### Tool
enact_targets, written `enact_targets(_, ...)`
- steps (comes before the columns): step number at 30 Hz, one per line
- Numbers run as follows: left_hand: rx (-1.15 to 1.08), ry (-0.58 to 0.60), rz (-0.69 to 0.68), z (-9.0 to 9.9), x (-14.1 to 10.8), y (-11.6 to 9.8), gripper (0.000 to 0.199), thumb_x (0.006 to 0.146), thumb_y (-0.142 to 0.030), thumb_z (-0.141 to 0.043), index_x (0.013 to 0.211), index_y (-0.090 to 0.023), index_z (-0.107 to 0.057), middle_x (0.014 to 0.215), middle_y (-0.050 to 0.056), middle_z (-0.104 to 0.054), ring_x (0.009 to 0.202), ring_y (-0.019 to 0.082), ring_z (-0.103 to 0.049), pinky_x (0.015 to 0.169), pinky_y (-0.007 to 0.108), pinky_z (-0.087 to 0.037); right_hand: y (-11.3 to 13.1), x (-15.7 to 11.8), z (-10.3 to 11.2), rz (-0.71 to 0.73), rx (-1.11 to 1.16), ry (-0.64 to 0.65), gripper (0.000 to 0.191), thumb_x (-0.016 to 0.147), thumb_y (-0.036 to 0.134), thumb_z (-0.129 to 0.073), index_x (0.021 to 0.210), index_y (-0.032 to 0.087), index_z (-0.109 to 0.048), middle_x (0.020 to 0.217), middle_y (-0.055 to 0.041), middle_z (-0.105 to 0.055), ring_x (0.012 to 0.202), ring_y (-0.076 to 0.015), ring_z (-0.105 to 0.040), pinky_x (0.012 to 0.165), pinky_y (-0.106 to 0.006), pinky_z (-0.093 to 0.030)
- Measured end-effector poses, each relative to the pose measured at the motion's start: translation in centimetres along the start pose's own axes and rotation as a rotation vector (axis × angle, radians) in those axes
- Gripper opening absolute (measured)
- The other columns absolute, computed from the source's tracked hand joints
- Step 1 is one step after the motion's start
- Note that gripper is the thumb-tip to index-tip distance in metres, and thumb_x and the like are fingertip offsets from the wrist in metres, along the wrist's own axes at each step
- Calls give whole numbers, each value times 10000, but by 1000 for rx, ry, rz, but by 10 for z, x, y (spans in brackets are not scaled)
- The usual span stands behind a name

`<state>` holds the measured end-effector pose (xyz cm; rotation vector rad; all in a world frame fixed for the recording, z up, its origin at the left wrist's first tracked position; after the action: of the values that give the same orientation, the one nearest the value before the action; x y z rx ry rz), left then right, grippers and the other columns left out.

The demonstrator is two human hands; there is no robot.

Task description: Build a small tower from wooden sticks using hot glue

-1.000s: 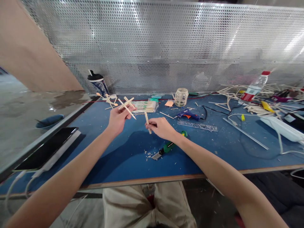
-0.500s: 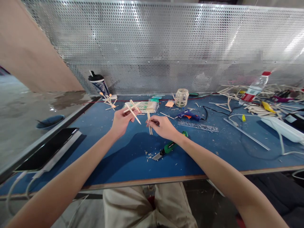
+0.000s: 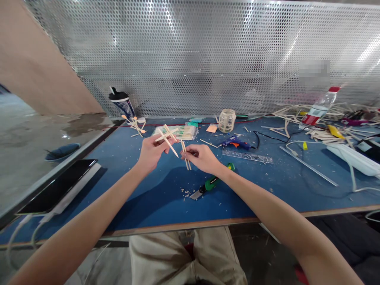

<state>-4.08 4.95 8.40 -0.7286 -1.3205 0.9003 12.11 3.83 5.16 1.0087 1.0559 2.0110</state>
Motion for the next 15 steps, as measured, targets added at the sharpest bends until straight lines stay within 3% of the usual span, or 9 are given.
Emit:
enact_targets(10,16,-2,-26,0,-1,-5,182,803,-305,-709,882,-162,-788,779,59,-723,499,65,-451,469,203,-383,0,1,2,25,108,-26,261,904,428,-599,922,190,-705,897,-59,-747,809,-176,-696,753,-318,-564)
enact_targets(15,-38,25,22,-5,-2,-1,213,808,-314,-710,944,-167,-783,834,72,-732,490,58,-444,469,206,-401,2,1,1,-4,129,-9,285,893,449,-617,863,189,-728,775,-39,-739,660,-132,-649,653,-276,-539)
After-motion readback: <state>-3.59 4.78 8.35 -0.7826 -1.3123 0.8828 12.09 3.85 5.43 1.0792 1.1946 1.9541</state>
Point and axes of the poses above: each hand's wrist, its own x-axis towards the middle knuckle, its own z-axis out of the back of the hand, y = z × x, the point moved 8 cm from there along x, towards the middle knuckle
